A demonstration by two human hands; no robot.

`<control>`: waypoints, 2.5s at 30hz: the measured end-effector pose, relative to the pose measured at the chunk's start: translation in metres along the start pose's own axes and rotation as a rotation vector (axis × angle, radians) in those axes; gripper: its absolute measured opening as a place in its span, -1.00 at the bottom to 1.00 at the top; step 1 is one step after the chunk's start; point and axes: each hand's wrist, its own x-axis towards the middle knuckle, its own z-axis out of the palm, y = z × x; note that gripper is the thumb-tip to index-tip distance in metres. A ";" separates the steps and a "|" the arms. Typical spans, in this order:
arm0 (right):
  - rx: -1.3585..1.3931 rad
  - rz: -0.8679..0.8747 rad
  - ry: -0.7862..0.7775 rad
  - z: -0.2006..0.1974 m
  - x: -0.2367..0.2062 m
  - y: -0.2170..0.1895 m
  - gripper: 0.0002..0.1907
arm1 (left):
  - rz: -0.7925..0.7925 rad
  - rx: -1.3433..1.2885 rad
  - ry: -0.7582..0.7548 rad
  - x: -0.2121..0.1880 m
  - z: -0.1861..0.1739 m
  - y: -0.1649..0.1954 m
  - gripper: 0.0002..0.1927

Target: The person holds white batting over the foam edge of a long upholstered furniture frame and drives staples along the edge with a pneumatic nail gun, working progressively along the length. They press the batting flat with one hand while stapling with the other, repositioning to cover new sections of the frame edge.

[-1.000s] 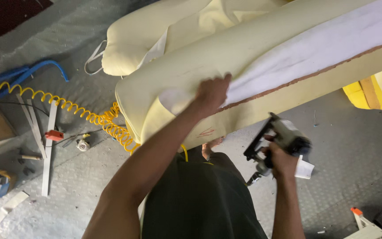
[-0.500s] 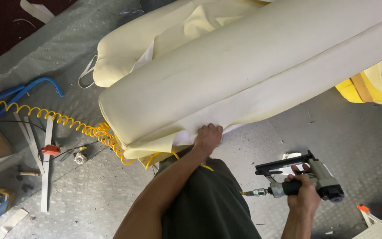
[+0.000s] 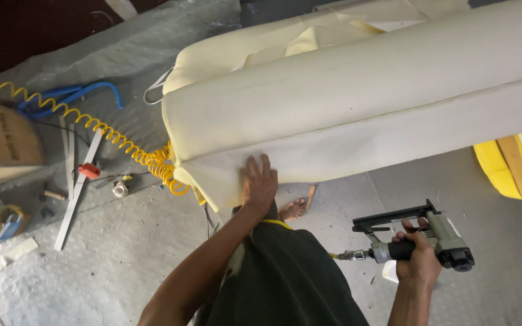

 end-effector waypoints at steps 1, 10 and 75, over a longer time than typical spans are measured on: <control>-0.002 0.011 -0.027 0.000 0.001 -0.001 -0.47 | 0.061 0.002 0.018 -0.012 0.001 -0.003 -0.71; -0.131 -0.039 -0.077 0.011 -0.003 -0.017 -0.49 | 0.078 -0.027 0.112 -0.030 0.017 -0.003 -0.81; -0.197 -0.079 -0.162 0.012 0.144 -0.060 -0.51 | -1.224 -0.449 0.180 0.039 -0.037 -0.281 -0.73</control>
